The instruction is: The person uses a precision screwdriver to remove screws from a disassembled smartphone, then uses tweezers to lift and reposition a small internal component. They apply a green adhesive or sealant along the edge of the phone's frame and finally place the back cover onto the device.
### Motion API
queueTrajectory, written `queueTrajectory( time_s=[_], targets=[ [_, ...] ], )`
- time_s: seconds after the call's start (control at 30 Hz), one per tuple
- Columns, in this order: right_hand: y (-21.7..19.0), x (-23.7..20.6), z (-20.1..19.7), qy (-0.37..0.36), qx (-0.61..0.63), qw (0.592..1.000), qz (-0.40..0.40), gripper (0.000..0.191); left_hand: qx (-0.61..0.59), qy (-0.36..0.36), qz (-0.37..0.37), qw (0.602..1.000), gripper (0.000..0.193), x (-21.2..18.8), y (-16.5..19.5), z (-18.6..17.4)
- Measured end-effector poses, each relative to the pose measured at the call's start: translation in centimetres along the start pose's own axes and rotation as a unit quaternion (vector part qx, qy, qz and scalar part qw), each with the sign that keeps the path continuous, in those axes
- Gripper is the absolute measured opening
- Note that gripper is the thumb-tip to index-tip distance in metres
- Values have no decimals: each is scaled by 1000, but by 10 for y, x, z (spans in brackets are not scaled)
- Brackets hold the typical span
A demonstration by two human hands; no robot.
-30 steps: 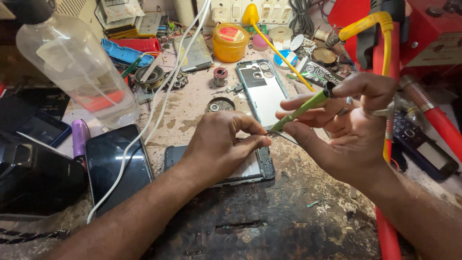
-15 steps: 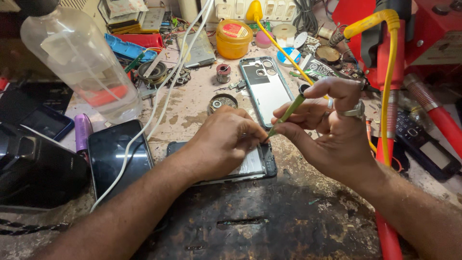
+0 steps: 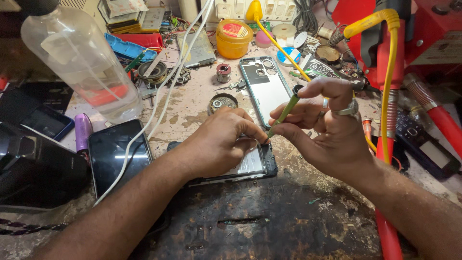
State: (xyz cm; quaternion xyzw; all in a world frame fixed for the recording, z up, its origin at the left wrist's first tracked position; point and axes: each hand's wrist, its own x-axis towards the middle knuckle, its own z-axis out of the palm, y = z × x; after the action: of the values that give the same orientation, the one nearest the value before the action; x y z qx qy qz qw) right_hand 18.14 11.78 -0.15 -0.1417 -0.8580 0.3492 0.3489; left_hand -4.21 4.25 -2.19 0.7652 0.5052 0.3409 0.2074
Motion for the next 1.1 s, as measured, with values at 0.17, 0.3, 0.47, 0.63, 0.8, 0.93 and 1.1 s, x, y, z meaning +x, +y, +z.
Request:
queueTrajectory(
  time_s=[0.17,0.3,0.47,0.63,0.8,0.93,1.1],
  targets=[
    [3,0,1,-13,13,1000,-7,56,7,8,-14,1000,15,0,5,-1],
    [3,1,0,-28,13,1000,-6,56,3,-2,-53,999,23,1,9,-5],
    [1,3,0,-12,-73,997,3,64,-18,20,-104,994,30,1,13,-5],
    [-2,10,-1,-107,45,993,-7,49,9,13,-88,996,30,-1,17,-4],
    [-9,16,0,-41,-173,984,7,58,71,30,-93,993,28,-3,21,-6],
    [-11,23,-4,-83,70,993,41,45,98,27,-124,987,30,-5,21,-9],
    [-13,18,3,-33,-128,987,-89,49,92,21,-123,988,29,-5,20,-10]
  ],
)
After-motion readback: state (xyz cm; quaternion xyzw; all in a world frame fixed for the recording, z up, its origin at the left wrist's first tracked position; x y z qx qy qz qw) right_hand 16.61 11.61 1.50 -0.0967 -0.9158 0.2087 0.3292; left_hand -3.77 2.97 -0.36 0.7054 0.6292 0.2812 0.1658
